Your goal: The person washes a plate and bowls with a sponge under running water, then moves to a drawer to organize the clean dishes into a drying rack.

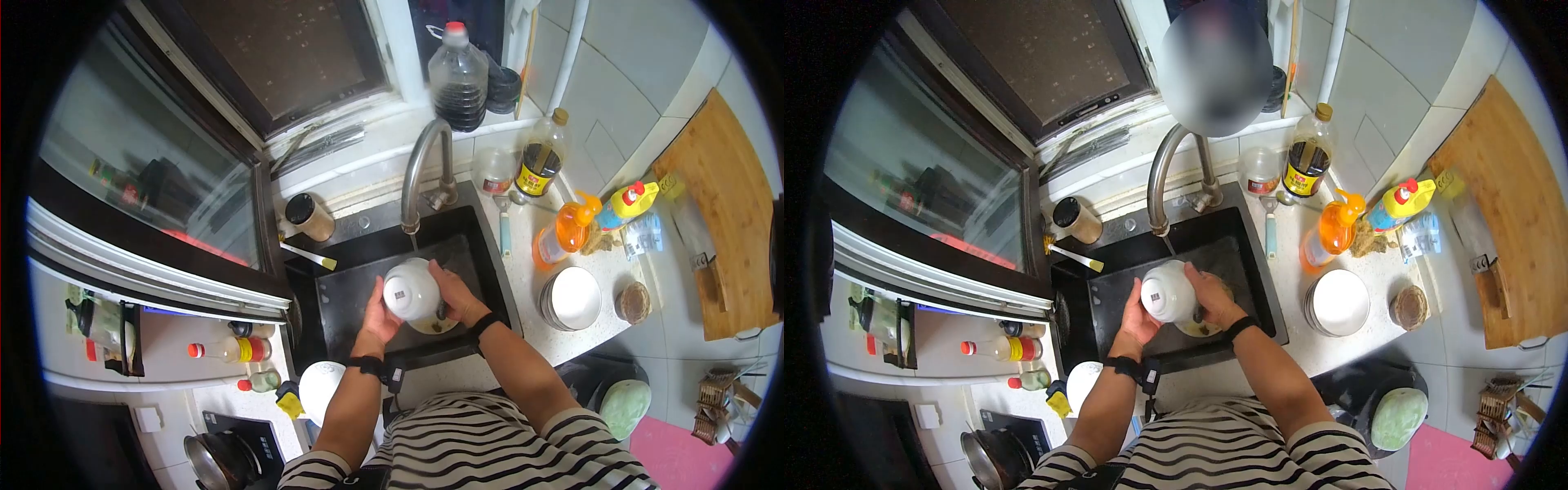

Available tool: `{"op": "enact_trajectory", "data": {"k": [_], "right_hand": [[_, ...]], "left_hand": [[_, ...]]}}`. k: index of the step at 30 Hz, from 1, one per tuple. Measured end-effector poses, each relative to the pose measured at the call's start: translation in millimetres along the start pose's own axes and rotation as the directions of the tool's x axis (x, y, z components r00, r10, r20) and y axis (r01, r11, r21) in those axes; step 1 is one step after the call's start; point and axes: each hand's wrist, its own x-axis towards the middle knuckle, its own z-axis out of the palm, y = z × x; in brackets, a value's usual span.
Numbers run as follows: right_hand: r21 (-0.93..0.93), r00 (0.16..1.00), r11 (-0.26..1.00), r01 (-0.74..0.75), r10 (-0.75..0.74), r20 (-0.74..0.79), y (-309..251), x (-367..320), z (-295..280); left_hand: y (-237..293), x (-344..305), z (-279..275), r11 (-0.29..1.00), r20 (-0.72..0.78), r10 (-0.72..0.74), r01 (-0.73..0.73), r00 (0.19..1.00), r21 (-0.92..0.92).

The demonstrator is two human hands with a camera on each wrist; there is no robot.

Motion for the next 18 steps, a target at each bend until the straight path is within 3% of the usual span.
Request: {"op": "enact_trajectory", "data": {"k": [2, 5, 6, 7, 9, 13, 14, 16, 17, 18], "right_hand": [[0.011, 0.994, 1.000, 0.028, -0.027, -0.108, -2.5, 0.0, -2.5], [0.058, 0.963, 0.998, 0.032, -0.015, -0.268, 8.4, 13.4, -17.4], [0.077, 0.949, 0.997, 0.026, 0.000, -0.317, 14.1, 21.3, -23.6], [-0.063, 0.933, 0.995, 0.083, -0.099, -0.345, 14.7, 26.0, -28.9], [-0.336, 0.883, 0.925, 0.177, -0.301, -0.361, 14.5, 30.3, -39.9], [-0.122, 0.896, 0.945, 0.304, -0.327, -0.299, -40.5, -2.0, 1.3], [-0.239, 0.908, 0.923, 0.302, -0.355, -0.221, -39.8, -2.8, 6.9], [-0.461, 0.923, 0.830, 0.315, -0.380, -0.054, -43.6, -7.5, 26.5], [-0.767, 0.924, 0.602, 0.222, -0.381, -0.033, -48.1, -19.7, 37.4], [-0.852, 0.797, 0.353, 0.386, -0.592, 0.116, -41.9, -13.0, 32.4]], "left_hand": [[-3.0, -0.9, -1.8, 0.997, 0.027, 0.070, -0.069, 0.997, -0.032], [-1.0, -2.6, 3.8, 0.989, 0.162, 0.074, -0.052, 0.984, -0.137], [-0.2, -3.8, 5.9, 0.991, 0.160, 0.113, -0.099, 0.981, -0.093], [0.4, -4.7, 8.8, 0.988, 0.158, 0.155, -0.149, 0.975, -0.050], [4.4, -9.9, 13.9, 0.979, 0.176, 0.181, -0.194, 0.968, 0.060], [9.4, -15.5, 26.1, 0.949, 0.198, 0.136, -0.185, 0.971, 0.257], [7.2, -14.9, 28.1, 0.940, 0.193, 0.132, -0.185, 0.972, 0.288], [3.2, -8.8, 30.7, 0.930, 0.200, 0.140, -0.198, 0.970, 0.310], [1.8, -6.5, 30.7, 0.925, 0.202, 0.144, -0.205, 0.969, 0.321], [1.8, -4.7, 30.5, 0.922, 0.209, 0.141, -0.205, 0.968, 0.329]]}}
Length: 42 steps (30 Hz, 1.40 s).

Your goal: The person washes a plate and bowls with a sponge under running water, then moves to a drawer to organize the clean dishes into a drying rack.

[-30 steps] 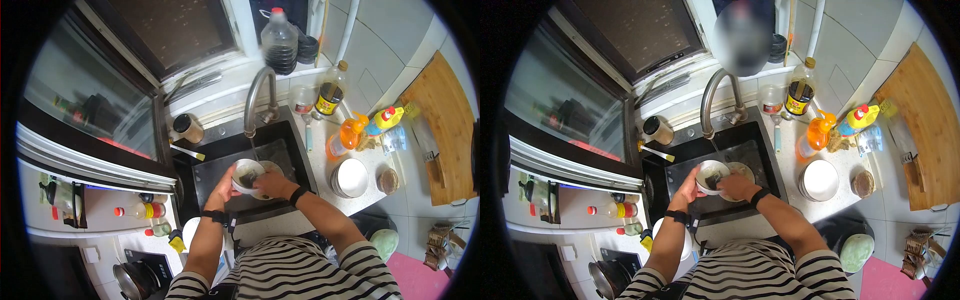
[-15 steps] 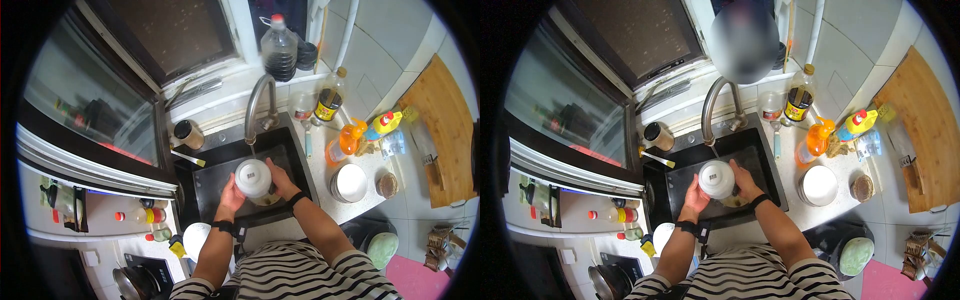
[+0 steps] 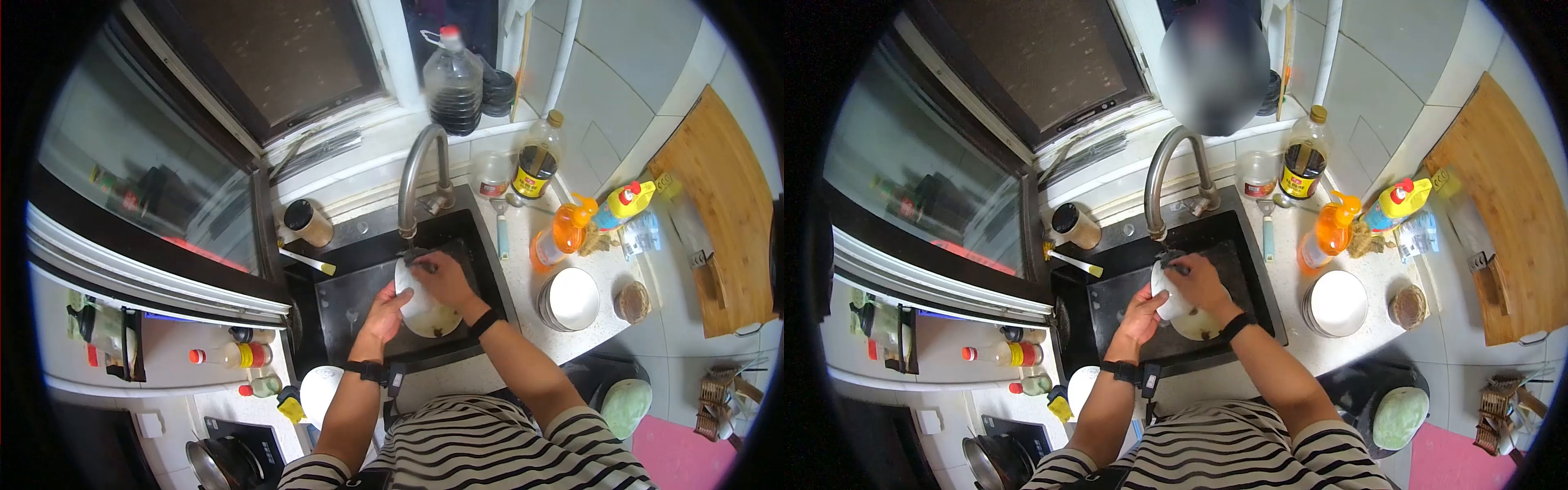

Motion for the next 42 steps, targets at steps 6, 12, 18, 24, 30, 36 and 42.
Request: {"op": "enact_trajectory", "data": {"k": [6, 12, 18, 24, 30, 36, 42], "right_hand": [[0.008, 0.939, 0.940, 0.342, -0.342, 0.038, 19.1, -24.4, 21.5], [-0.050, 0.980, 0.978, 0.201, -0.200, 0.013, 8.4, -2.2, 17.4], [0.350, 0.926, 0.858, -0.377, 0.342, 0.159, 32.3, 40.1, -2.8], [0.029, 0.981, 0.982, 0.187, -0.186, -0.054, 14.2, 12.9, 22.0], [-0.133, 0.890, 0.937, 0.322, -0.347, -0.296, 29.7, -43.0, 43.4], [0.247, 0.921, 0.951, -0.189, 0.259, -0.292, 60.1, -30.9, 38.5], [0.020, 0.920, 0.986, 0.164, -0.146, -0.363, 11.9, -17.8, 41.5]], "left_hand": [[-0.2, 1.5, -6.5, 1.000, 0.012, -0.002, 0.001, 1.000, 0.031], [3.2, 1.7, 6.4, 0.983, -0.001, -0.002, 0.002, 1.000, 0.182], [22.4, -8.0, 21.4, 0.995, 0.099, -0.006, -0.005, 0.995, 0.102], [3.9, 19.9, 10.9, 0.999, -0.071, 0.023, -0.026, 0.997, -0.044], [-11.7, 20.9, 5.7, 0.875, -0.232, 0.101, -0.198, 0.967, -0.442], [-11.8, 11.8, 6.1, 0.830, -0.223, 0.096, -0.202, 0.970, -0.520], [-14.2, 21.2, 14.2, 0.845, -0.180, 0.123, -0.198, 0.976, -0.497]]}}
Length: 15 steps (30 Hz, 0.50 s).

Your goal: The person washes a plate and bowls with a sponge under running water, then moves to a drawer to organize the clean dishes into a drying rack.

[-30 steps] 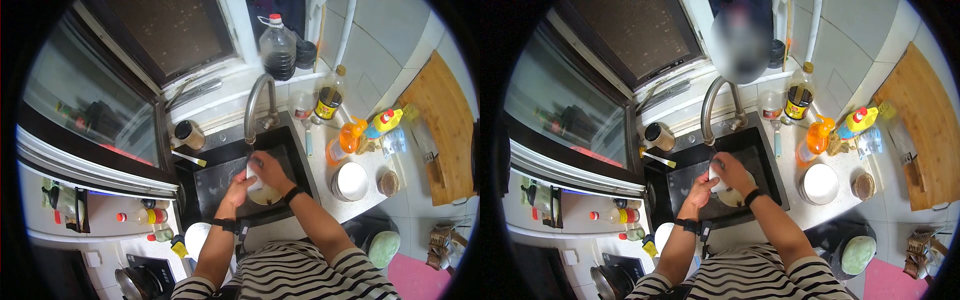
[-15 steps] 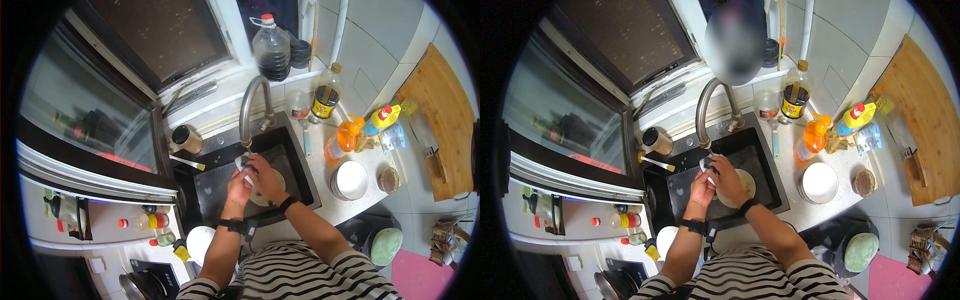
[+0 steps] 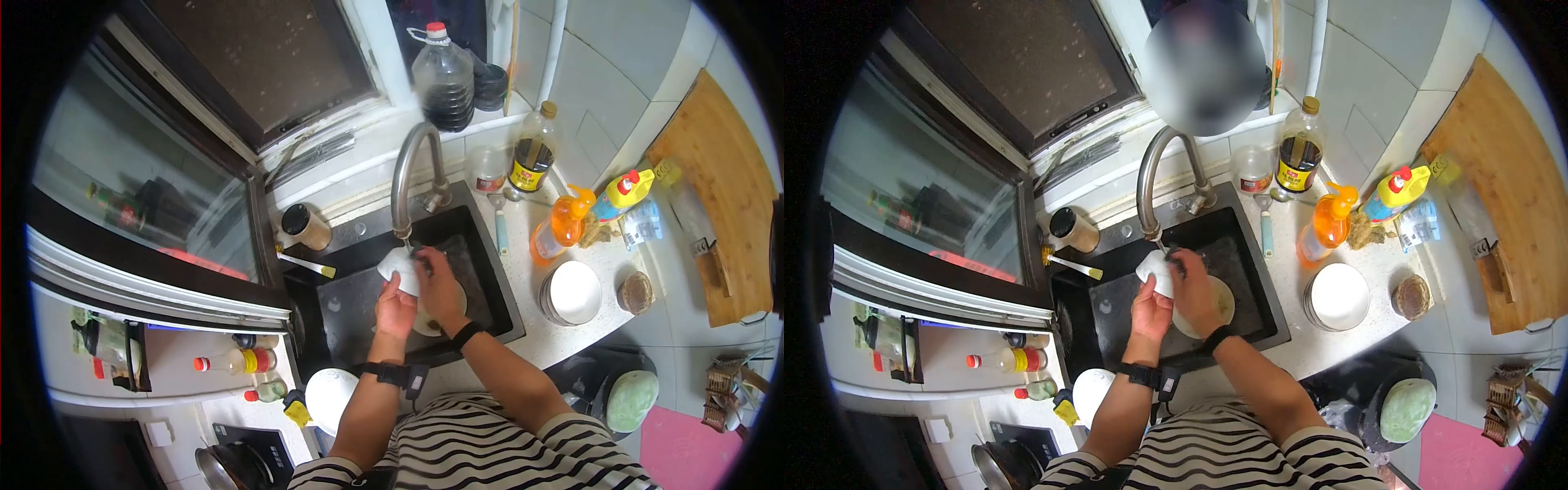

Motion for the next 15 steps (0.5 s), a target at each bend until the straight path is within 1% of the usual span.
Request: {"op": "enact_trajectory", "data": {"k": [1, 2, 4, 5, 8, 9, 10, 11, 12, 13, 15], "right_hand": [[-0.039, 0.993, 0.993, 0.109, -0.108, 0.043, -5.2, -3.2, 6.4], [-0.074, 0.974, 0.973, 0.217, -0.210, 0.088, -9.3, -6.9, 9.6], [-0.128, 0.959, 0.955, 0.268, -0.252, 0.128, -11.7, -18.5, 9.9], [-0.154, 0.950, 0.943, 0.295, -0.273, 0.151, -12.0, -24.2, 9.4], [0.028, 0.986, 0.992, 0.124, -0.127, 0.106, 12.4, -39.7, 5.9], [0.135, 0.998, 0.991, 0.027, -0.035, 0.052, 9.8, -40.7, 3.1], [0.117, 0.981, 0.977, -0.176, 0.165, 0.100, 9.5, -35.5, -1.6], [0.091, 0.922, 0.923, -0.374, 0.360, 0.142, 10.5, -26.9, -7.7], [0.057, 0.823, 0.829, -0.557, 0.540, 0.177, 8.0, -18.1, -14.2], [0.216, 0.809, 0.783, -0.583, 0.536, 0.241, 23.3, -10.9, -15.8], [0.498, 0.790, 0.615, -0.612, 0.495, 0.361, 65.0, 3.2, -14.4]], "left_hand": [[-3.0, 6.6, -9.5, 0.998, -0.070, -0.036, 0.033, 0.997, -0.047], [-4.5, 10.3, -20.4, 0.995, -0.041, -0.057, 0.054, 0.998, -0.086], [-1.3, 13.5, -29.0, 0.982, 0.021, -0.100, 0.102, 0.995, -0.160], [-1.4, 21.4, -47.2, 0.985, 0.040, -0.032, 0.038, 0.999, -0.169], [10.7, -0.5, -16.0, 0.987, 0.064, 0.033, -0.023, 0.997, -0.162], [10.4, 0.0, -16.1, 0.982, 0.005, 0.106, -0.104, 0.994, -0.158], [11.9, -0.7, -17.0, 0.985, -0.011, 0.092, -0.093, 0.996, -0.142], [13.6, -2.8, -18.5, 0.989, -0.028, 0.077, -0.080, 0.997, -0.126], [15.4, -5.9, -19.8, 0.992, -0.046, 0.062, -0.066, 0.997, -0.108], [15.6, -6.2, -24.1, 0.996, -0.058, 0.057, -0.061, 0.997, -0.069], [26.8, -12.6, -17.3, 0.999, -0.001, -0.007, 0.007, 1.000, 0.039]]}}
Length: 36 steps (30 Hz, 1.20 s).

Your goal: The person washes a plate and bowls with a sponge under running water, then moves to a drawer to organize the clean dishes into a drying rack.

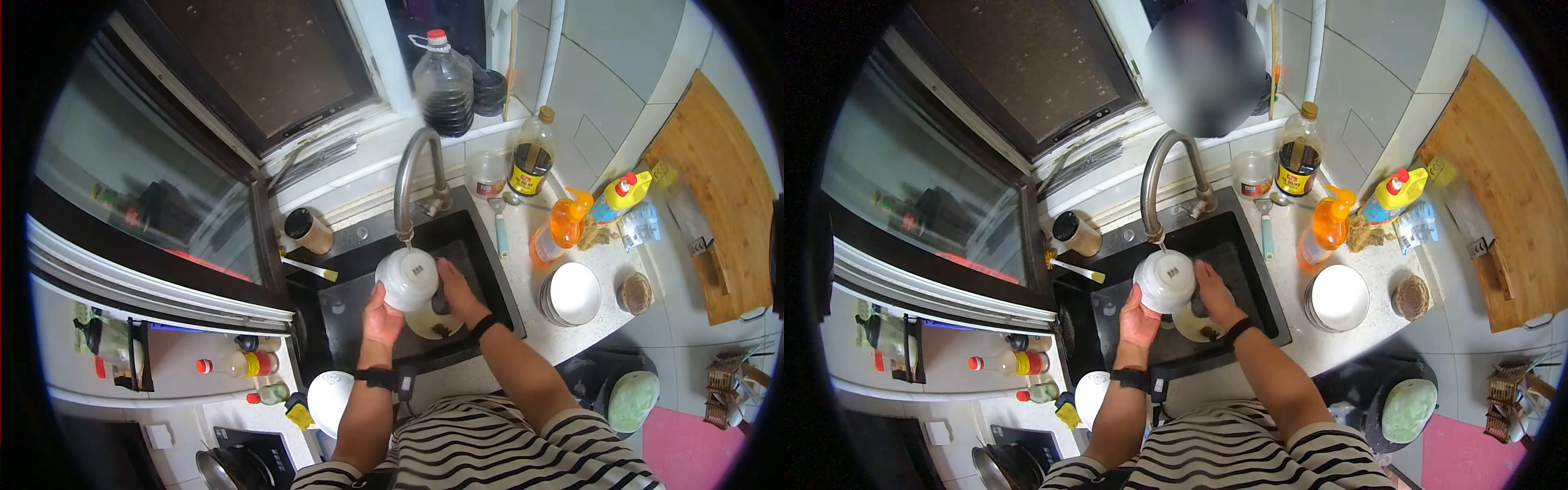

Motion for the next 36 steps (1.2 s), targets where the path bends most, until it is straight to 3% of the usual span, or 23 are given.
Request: {"op": "enact_trajectory", "data": {"k": [4, 7, 8, 9, 11, 12, 14, 15, 17, 18, 21, 22, 25, 29, 32, 34, 36], "right_hand": [[-0.267, 0.987, 0.960, -0.080, 0.113, 0.112, -55.3, -1.1, 6.1], [-0.628, 0.971, 0.767, 0.132, 0.027, 0.237, -68.8, -1.0, 20.8], [-0.647, 0.932, 0.697, 0.310, -0.087, 0.353, -66.5, -7.4, 26.3], [-0.668, 0.857, 0.541, 0.511, -0.268, 0.440, -60.7, -15.2, 32.3], [-0.619, 0.574, 0.107, 0.778, -0.524, 0.629, -52.0, -26.3, 40.6], [-0.554, 0.534, 0.144, 0.820, -0.539, 0.651, -52.6, -23.8, 39.7], [-0.628, 0.810, 0.512, 0.586, -0.399, 0.431, -56.8, -16.8, 32.7], [-0.620, 0.907, 0.664, 0.419, -0.277, 0.317, -59.6, -14.2, 28.5], [-0.380, 0.979, 0.921, 0.092, -0.014, 0.203, -58.2, 4.5, 8.4], [-0.230, 0.975, 0.970, -0.085, 0.128, 0.180, -64.7, 7.7, 6.0], [-0.059, 0.959, 0.958, -0.282, 0.281, -0.020, -67.2, -8.8, 3.9], [0.109, 0.911, 0.919, -0.379, 0.350, 0.216, -58.0, -5.0, -4.3], [0.254, 0.902, 0.884, -0.393, 0.317, 0.293, -49.3, -11.9, -10.8], [0.227, 0.933, 0.923, -0.311, 0.251, 0.258, -57.0, -14.0, -4.0], [0.171, 0.958, 0.958, -0.232, 0.194, 0.210, -71.2, -11.4, 8.1], [0.100, 0.968, 0.974, -0.204, 0.186, 0.169, -80.9, -10.8, 13.7], [-0.044, 0.983, 0.999, 0.003, 0.005, 0.182, -74.9, -1.9, 15.2]], "left_hand": [[13.0, -7.3, 12.1, 0.934, 0.029, -0.112, 0.095, 0.993, 0.344], [6.6, -2.7, 20.2, 0.700, 0.042, -0.181, 0.098, 0.983, 0.708], [4.1, -2.3, 23.5, 0.676, 0.034, -0.195, 0.109, 0.980, 0.728], [2.3, 0.0, 18.4, 0.641, 0.021, -0.166, 0.092, 0.986, 0.762], [-0.9, 7.4, 3.5, 0.563, 0.003, -0.104, 0.056, 0.995, 0.824], [-0.4, 5.3, 9.5, 0.619, 0.035, -0.115, 0.044, 0.993, 0.784], [0.8, -2.0, 19.8, 0.721, 0.097, -0.130, 0.026, 0.987, 0.692], [2.5, -4.6, 17.3, 0.731, 0.101, -0.125, 0.023, 0.987, 0.682], [7.7, -8.7, 12.0, 0.747, 0.119, -0.117, 0.008, 0.986, 0.665], [6.8, -8.7, 6.9, 0.815, 0.144, -0.097, -0.005, 0.985, 0.579], [2.2, -8.6, -3.2, 0.948, 0.193, -0.036, -0.028, 0.980, 0.318], [0.8, -10.6, 0.2, 0.967, 0.198, -0.026, -0.025, 0.980, 0.255], [-3.1, -5.2, -2.4, 0.992, 0.163, -0.013, -0.007, 0.986, 0.125], [-8.7, 17.3, -21.2, 0.992, 0.020, -0.102, 0.100, 0.995, 0.080], [-4.4, 19.8, -6.2, 0.906, -0.266, -0.237, 0.311, 0.934, 0.286], [-3.5, 24.5, -10.3, 0.890, -0.213, -0.270, 0.328, 0.939, 0.316], [-0.6, 25.0, -5.3, 0.879, -0.159, -0.319, 0.355, 0.934, 0.318]]}}
